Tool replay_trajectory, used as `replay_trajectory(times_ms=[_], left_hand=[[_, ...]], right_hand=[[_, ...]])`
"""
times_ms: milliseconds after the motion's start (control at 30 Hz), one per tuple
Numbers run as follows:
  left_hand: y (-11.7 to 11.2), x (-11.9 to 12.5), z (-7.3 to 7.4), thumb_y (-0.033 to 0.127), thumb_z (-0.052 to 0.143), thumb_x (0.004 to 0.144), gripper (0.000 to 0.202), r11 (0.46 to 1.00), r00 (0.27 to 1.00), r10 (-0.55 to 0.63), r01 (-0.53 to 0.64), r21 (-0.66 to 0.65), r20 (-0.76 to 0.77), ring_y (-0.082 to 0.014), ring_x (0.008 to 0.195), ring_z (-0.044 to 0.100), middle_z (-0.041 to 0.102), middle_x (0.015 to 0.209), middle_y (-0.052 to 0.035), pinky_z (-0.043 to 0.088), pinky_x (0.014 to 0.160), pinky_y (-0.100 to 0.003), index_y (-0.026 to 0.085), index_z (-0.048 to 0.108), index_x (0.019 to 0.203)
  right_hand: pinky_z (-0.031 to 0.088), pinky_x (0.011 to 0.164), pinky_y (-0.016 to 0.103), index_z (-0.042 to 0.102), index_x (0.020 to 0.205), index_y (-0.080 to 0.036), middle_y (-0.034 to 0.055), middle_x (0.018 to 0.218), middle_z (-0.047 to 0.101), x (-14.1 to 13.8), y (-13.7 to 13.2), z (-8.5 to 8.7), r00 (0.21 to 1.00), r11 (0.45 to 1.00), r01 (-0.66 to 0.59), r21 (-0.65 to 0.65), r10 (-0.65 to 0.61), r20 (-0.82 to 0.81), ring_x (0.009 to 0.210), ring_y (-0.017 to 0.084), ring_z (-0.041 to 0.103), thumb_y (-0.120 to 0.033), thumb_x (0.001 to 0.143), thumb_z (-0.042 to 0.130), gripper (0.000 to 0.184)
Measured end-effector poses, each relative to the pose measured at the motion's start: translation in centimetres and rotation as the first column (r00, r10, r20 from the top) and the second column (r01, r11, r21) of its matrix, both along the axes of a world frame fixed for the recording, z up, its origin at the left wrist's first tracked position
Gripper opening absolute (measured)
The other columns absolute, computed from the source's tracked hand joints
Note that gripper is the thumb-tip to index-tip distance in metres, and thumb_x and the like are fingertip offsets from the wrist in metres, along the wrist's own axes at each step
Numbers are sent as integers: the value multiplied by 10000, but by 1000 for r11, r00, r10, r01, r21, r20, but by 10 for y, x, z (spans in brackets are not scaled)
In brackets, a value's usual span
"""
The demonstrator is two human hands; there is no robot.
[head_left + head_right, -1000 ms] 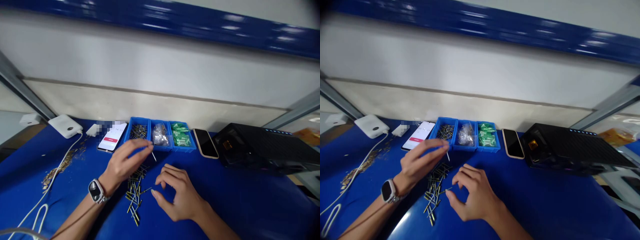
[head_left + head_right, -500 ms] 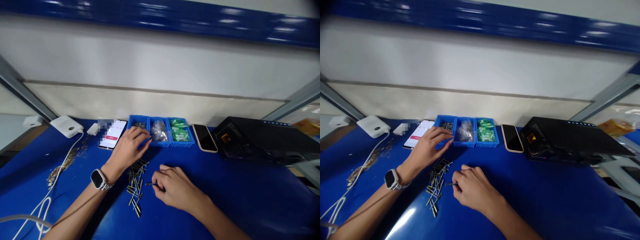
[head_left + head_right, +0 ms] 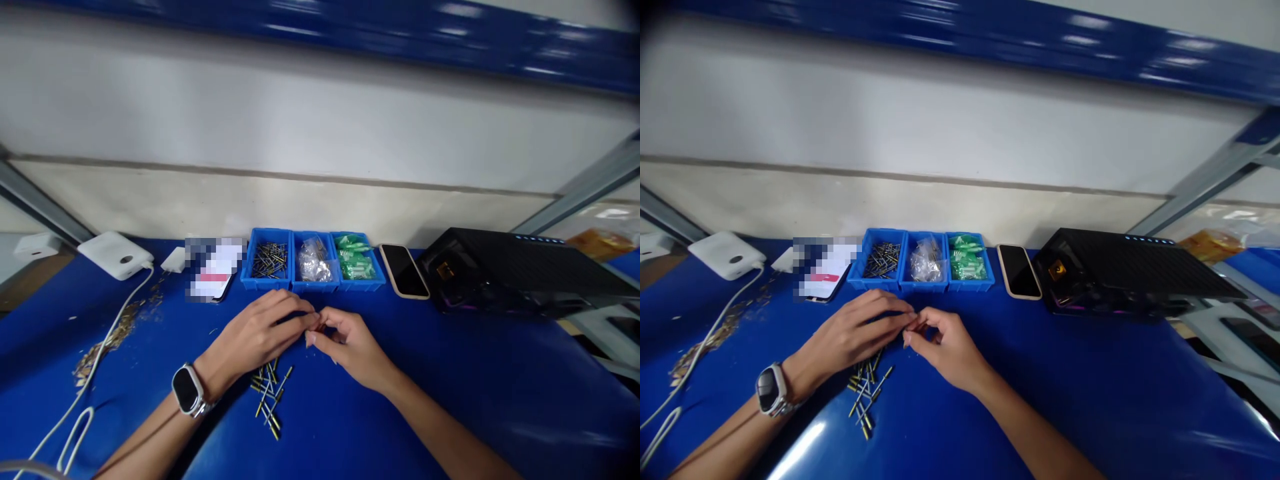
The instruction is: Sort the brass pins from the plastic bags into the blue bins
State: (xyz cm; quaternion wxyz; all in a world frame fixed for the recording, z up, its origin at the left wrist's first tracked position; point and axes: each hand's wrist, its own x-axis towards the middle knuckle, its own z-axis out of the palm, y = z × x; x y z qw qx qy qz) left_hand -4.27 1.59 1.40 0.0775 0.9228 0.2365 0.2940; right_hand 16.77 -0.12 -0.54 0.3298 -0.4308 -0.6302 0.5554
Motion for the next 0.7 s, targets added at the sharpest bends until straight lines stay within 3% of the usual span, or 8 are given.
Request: replay_trajectory(times_ms=[67, 133, 267, 367, 467, 533, 600, 700], left_hand=[[2, -1, 0, 158, 548, 980, 184, 1000, 1000, 16, -16, -7, 19, -190, 981, 580, 651, 1085, -78, 511, 863, -363, 147, 613, 1152], [3, -2, -1, 187, 564, 977, 137, 999, 999, 37, -36, -34, 37, -179, 917, 589, 663, 1012, -64, 512, 822, -355, 147, 631, 1090], [3, -1, -3, 217, 571, 976, 113, 991, 998, 38, -32, -132, 42, -168, 858, 591, 662, 937, -43, 506, 782, -343, 162, 653, 1032], [0, 4, -3, 219, 580, 969, 114, 988, 996, 41, -29, -152, 74, -169, 838, 595, 661, 914, -43, 507, 759, -343, 165, 660, 1030], [-6, 8, -2, 191, 589, 962, 113, 992, 993, 46, -32, -124, 106, -168, 853, 604, 671, 949, -52, 517, 765, -344, 155, 656, 1047], [-9, 8, -1, 149, 607, 948, 142, 997, 988, 48, -37, -75, 147, -162, 874, 613, 680, 973, -57, 529, 776, -333, 144, 645, 1084], [-9, 5, -2, 89, 637, 915, 217, 996, 967, 82, -88, 11, 241, -156, 901, 627, 687, 986, -54, 543, 787, -315, 144, 635, 1125], [1, -4, -5, 49, 657, 885, 313, 935, 882, 277, -339, 103, 381, -160, 938, 643, 689, 1023, -50, 561, 820, -318, 180, 637, 1168]], right_hand=[[365, 504, 226, 620, 805, -177, 6, 739, 658, 1, -1, 2, 1000, 1000, -8, 17, 8, 17, 551, 99, 492, -330, 889, 628, 175], [381, 531, 238, 614, 832, -183, 8, 746, 646, 3, -2, 5, 998, 989, 27, 143, -35, 57, 585, 113, 514, -341, 913, 598, 178], [385, 576, 251, 574, 827, -199, -32, 681, 545, 6, -5, 7, 975, 907, 58, 417, -141, 171, 589, 113, 488, -313, 905, 617, 144], [363, 556, 250, 526, 739, -200, -42, 625, 488, 5, -5, 8, 978, 921, 40, 388, -115, 173, 563, 109, 460, -302, 945, 552, 231], [340, 493, 243, 486, 695, -203, -45, 572, 482, 6, -3, 7, 998, 982, 46, 185, -54, 40, 496, 103, 434, -350, 972, 497, 313], [343, 482, 243, 511, 707, -200, -43, 562, 495, 8, -2, 7, 998, 991, 49, 126, -45, -38, 481, 103, 438, -375, 968, 495, 315], [364, 504, 248, 538, 735, -198, -39, 577, 506, 11, -2, 8, 997, 981, 59, 184, -49, -57, 502, 109, 460, -365, 955, 507, 278], [411, 593, 270, 573, 797, -202, -30, 652, 536, 11, -7, 11, 996, 923, -20, 384, -17, 92, 582, 123, 502, -283, 885, 577, 120]])
